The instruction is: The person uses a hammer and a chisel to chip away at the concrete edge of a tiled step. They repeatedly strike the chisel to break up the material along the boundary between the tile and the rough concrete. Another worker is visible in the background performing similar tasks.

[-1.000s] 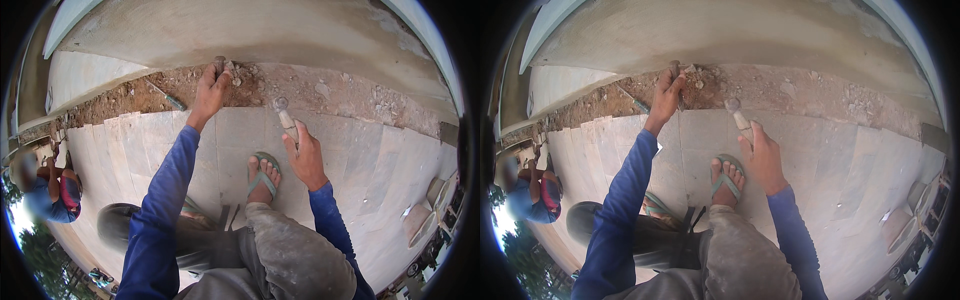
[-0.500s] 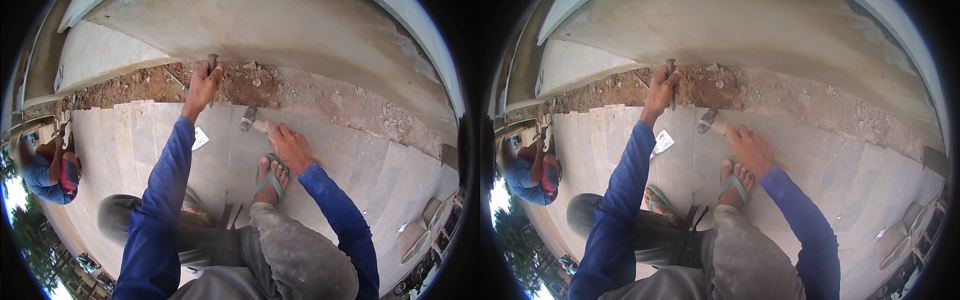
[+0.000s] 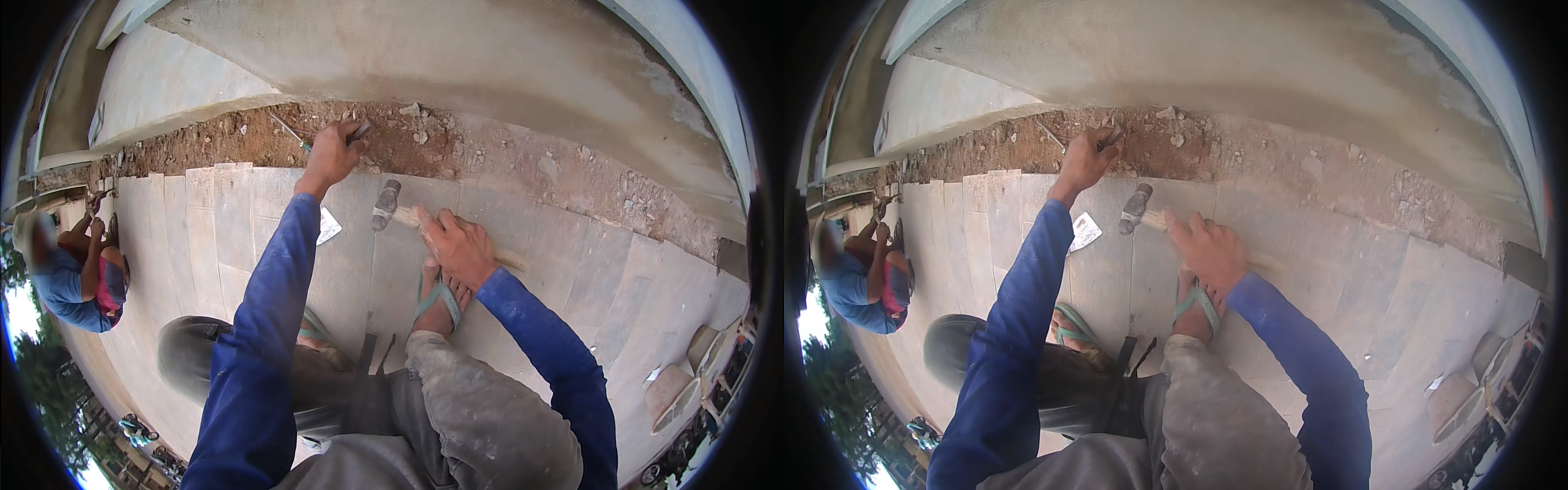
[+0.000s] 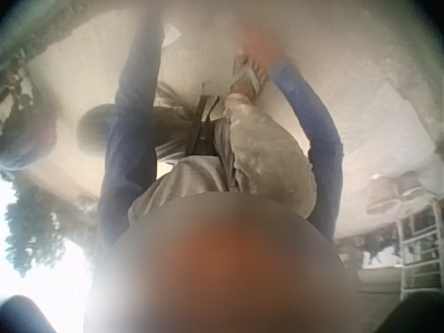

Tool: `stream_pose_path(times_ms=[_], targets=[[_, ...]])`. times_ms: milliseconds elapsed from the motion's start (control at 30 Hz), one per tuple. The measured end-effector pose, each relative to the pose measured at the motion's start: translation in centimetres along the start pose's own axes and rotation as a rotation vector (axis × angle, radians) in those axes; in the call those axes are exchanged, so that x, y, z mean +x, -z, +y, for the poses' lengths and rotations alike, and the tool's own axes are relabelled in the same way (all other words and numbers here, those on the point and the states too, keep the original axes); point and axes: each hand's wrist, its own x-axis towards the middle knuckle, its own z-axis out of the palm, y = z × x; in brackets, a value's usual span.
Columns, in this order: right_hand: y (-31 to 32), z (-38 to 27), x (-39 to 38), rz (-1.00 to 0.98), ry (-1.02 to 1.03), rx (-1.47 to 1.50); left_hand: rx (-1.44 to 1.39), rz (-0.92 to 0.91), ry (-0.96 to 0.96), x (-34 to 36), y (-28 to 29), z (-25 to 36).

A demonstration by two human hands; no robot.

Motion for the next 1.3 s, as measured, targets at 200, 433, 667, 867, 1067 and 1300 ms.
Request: stream_pose_path(times_ms=[200,433,667,867,1067,1300], targets=[[1.3,-0.9,2.7,-0.076,-0.096,-0.035,0.173,0.1,-0.001,-2.6,-1.2,-3.8],[0.3,-0.5,1.6,-0.075,0.009,0.016,0.194,0.072,0.051,-2.2,-1.1,-2.9],[0.3,-0.4,1.3,-0.154,-0.119,0.026,0.171,0.061,0.011,-2.4,-1.3,-2.6],[1.5,-2.0,-0.2,0.063,-0.37,0.281,0.216,0.106,0.031,-2.5,-2.2,-3.3],[1.0,0.4,-4.5,0.376,-0.523,0.299,0.385,0.059,-0.316,-0.8,-5.6,-0.7],[3.0,-0.4,-6.0,0.41,-0.642,0.401,0.572,0.055,-0.53,0.7,-5.9,1.1]])
